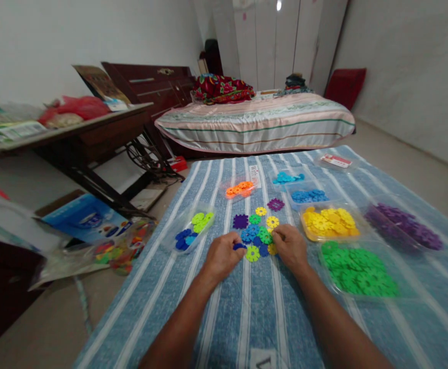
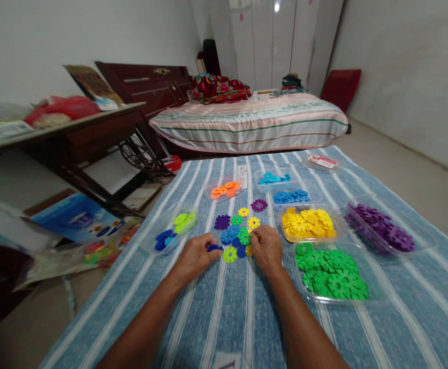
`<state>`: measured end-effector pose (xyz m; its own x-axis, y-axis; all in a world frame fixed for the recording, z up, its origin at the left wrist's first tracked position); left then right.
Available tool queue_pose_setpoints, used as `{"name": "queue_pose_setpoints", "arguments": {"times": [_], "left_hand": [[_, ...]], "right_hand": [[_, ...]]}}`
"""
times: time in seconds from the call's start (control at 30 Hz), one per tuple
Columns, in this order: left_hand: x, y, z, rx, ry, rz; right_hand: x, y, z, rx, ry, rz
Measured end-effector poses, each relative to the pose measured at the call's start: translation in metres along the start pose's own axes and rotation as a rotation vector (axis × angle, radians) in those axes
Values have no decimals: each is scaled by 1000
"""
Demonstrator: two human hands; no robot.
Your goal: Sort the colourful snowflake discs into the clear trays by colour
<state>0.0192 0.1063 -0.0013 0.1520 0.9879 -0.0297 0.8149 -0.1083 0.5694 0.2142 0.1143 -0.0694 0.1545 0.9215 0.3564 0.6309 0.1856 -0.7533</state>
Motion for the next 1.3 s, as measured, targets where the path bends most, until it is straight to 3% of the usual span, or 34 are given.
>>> {"name": "queue_pose_setpoints", "arguments": {"times": [0.2,0.33,0.7,1.03,1.3], "left_hand": [[9,-45,-72,120,143,-148],[9,-72,-94,206,195,-223],[10,-97,-112,193,261,-297],[14,-107,-100,387,33,-293],[10,-106,-102,487,10,-316]], "right_hand": [[-1,-1,-1,0,7,-5],[-1,-1,-1,-23,2,-9],[-3,0,0,-14,-4,-15],[-3,1,1,-11,-12,-9],[-4,0,0,5,-31,10]]}}
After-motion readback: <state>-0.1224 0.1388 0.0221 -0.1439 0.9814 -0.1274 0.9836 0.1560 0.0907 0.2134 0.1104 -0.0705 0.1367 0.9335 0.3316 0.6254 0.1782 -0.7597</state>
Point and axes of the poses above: each hand's wrist, its own x-axis towards the middle knuckle, its own z-axis out of the palm, y = z × x, the point moved 6 cm from there along x, towards the middle knuckle, and after that the axes turned 1 degree about x, right-handed, at the moved point
